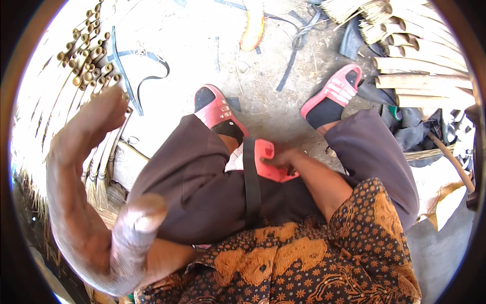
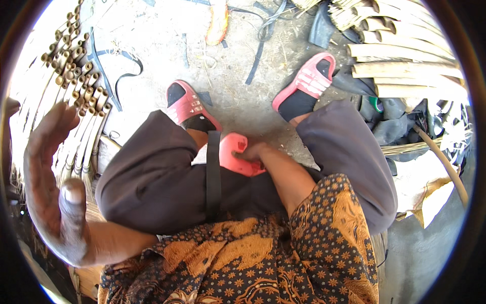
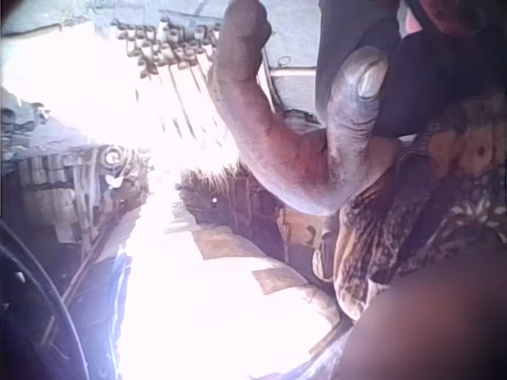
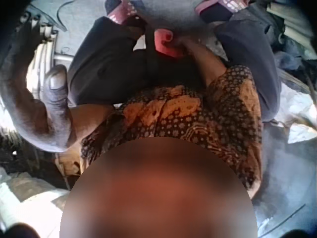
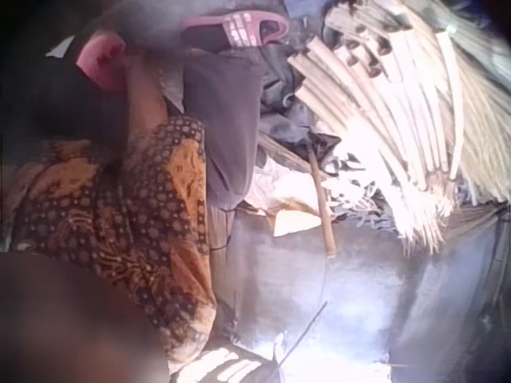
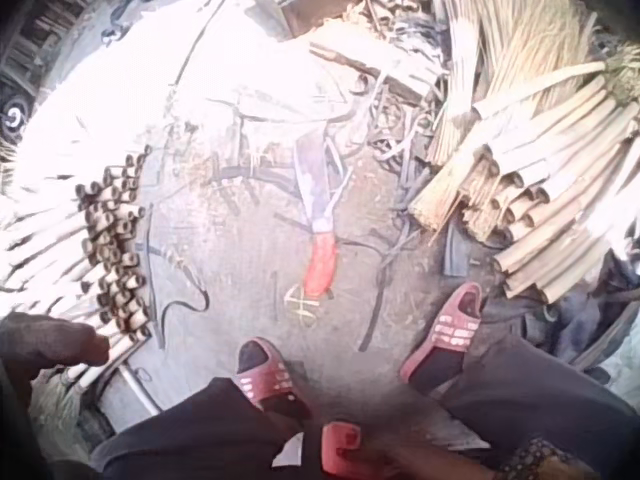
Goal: The person gathers bundles of straw, aligns them, and secures them to bamboo handles using strips of material and a knife. The finished brooms are placed in a pile nearby.
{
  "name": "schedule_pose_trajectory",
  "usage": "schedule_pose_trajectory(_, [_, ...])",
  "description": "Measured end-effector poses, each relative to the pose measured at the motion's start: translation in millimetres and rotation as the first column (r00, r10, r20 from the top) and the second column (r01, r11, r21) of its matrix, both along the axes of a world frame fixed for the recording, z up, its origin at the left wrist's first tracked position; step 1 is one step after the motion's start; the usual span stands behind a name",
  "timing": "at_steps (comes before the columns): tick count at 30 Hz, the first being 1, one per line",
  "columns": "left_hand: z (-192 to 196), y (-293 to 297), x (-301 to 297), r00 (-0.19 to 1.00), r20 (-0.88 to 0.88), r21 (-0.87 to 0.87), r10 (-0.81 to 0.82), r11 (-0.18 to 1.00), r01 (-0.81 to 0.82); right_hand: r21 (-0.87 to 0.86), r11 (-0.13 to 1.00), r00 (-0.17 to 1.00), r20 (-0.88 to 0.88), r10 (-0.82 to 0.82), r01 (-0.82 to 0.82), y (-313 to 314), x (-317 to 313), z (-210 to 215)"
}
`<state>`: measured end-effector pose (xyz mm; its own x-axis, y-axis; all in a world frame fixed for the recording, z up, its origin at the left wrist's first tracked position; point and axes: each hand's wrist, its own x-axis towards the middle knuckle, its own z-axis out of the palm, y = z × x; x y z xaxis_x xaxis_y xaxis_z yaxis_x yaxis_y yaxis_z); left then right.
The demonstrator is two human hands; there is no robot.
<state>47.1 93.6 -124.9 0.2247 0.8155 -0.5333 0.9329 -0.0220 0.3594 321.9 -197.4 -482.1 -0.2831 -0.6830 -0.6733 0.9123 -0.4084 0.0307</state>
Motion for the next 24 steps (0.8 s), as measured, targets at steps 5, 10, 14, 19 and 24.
schedule_pose_trajectory(5, [-10.7, -1.4, -11.9, 0.974, 0.16, -0.089, 0.157, 0.986, -0.144, 0.205, 0.978, 0.975, -0.206, 0.084, -0.04, -21.9, -39.3, 13.9])
schedule_pose_trajectory(10, [-6.9, -18.9, -25.5, 0.966, 0.21, -0.132, 0.15, 0.983, -0.124, -0.095, 0.994, 0.999, -0.001, 0.051, -0.051, 50.1, -33.9, -25.4])
schedule_pose_trajectory(14, [8.3, -61.8, -23.6, 0.974, 0.151, 0.08, 0.17, 0.98, -0.184, 0.035, 0.991, 0.98, -0.153, -0.124, 0.13, 172.3, -13.9, -35.2])
schedule_pose_trajectory(19, [34.2, -110.7, -22.5, 0.968, 0.244, 0.207, 0.064, 0.972, -0.116, 0.826, 0.449, 0.934, -0.244, -0.262, 0.342, 271.8, 23.1, 28.1])
schedule_pose_trajectory(24, [46.4, -143.8, -7.7, 0.9, 0.435, 0.309, 0.027, 0.934, -0.177, 0.975, -0.125, 0.966, -0.2, -0.163, 0.181, 255.1, 59.4, 115.6])
